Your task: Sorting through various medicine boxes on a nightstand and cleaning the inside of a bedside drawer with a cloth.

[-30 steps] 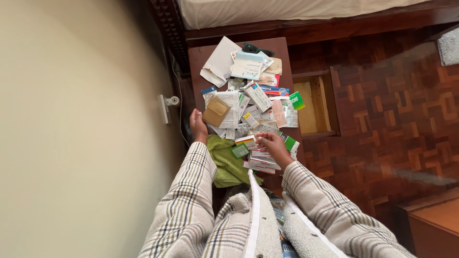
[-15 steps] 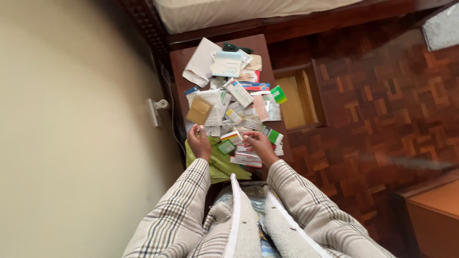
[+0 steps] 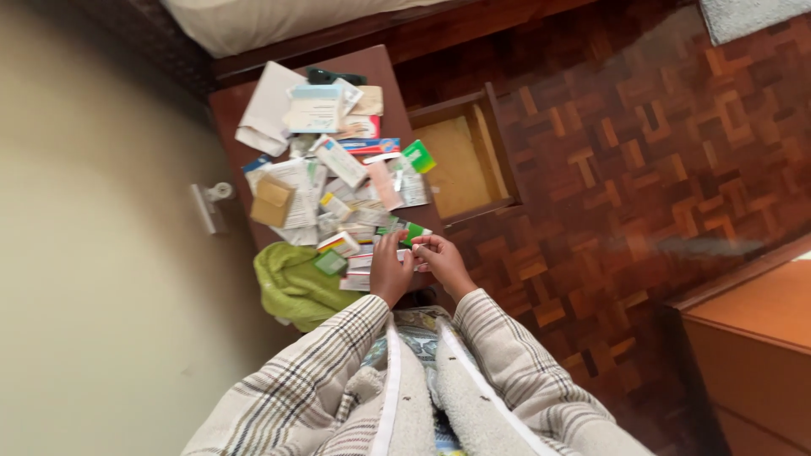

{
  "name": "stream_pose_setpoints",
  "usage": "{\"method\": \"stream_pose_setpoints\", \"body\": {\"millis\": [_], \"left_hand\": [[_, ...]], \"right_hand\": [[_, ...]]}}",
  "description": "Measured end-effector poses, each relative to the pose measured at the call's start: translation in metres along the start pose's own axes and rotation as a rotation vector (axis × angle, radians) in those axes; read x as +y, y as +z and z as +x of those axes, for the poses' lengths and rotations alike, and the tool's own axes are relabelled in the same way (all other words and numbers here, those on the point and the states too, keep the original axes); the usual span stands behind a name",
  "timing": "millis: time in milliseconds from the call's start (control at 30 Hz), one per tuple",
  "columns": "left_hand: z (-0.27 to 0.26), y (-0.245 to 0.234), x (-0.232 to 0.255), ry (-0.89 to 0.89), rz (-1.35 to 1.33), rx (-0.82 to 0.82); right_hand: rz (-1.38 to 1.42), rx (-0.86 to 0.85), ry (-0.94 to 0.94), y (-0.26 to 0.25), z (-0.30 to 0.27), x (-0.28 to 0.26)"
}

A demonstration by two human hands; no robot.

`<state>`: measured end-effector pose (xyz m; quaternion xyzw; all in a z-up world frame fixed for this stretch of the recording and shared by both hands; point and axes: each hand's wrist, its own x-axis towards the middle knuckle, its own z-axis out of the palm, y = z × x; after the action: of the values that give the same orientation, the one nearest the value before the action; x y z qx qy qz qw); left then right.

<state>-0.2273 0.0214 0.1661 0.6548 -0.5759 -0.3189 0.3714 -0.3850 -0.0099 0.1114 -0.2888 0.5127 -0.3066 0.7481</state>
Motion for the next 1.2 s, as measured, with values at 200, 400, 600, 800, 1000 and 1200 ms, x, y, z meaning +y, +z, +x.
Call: {"method": "stream_pose_setpoints", "body": {"millis": [200, 400, 600, 800, 1000, 1200], "left_hand": [[0.023, 0.071, 0.013, 0.01, 0.07, -0.082], [0.044, 0.128, 0.009, 0.015, 0.07, -0.12], [0.048, 0.15, -0.003, -0.148, -0.013, -0.137], [0.077, 0.154, 0.011, -0.35, -0.244, -0.194], [0.1, 0.159, 0.009, -0.411, -0.366, -0.2], [0.103, 0.149, 0.006, -0.532, -0.546, -0.151]], "right_hand": [[0.03, 0.072, 0.018, -0.075, 0.02, -0.011], [-0.117, 0.142, 0.042, -0.152, 0.084, 0.021], [-0.73, 0.273, -0.328, -0.174, 0.154, 0.009], [-1.118, 0.254, -0.164, -0.177, 0.258, 0.029], [-1.364, 0.172, -0.175, -0.19, 0.337, 0.08], [-1.401, 0.205, -0.28, -0.195, 0.371, 0.116]]}}
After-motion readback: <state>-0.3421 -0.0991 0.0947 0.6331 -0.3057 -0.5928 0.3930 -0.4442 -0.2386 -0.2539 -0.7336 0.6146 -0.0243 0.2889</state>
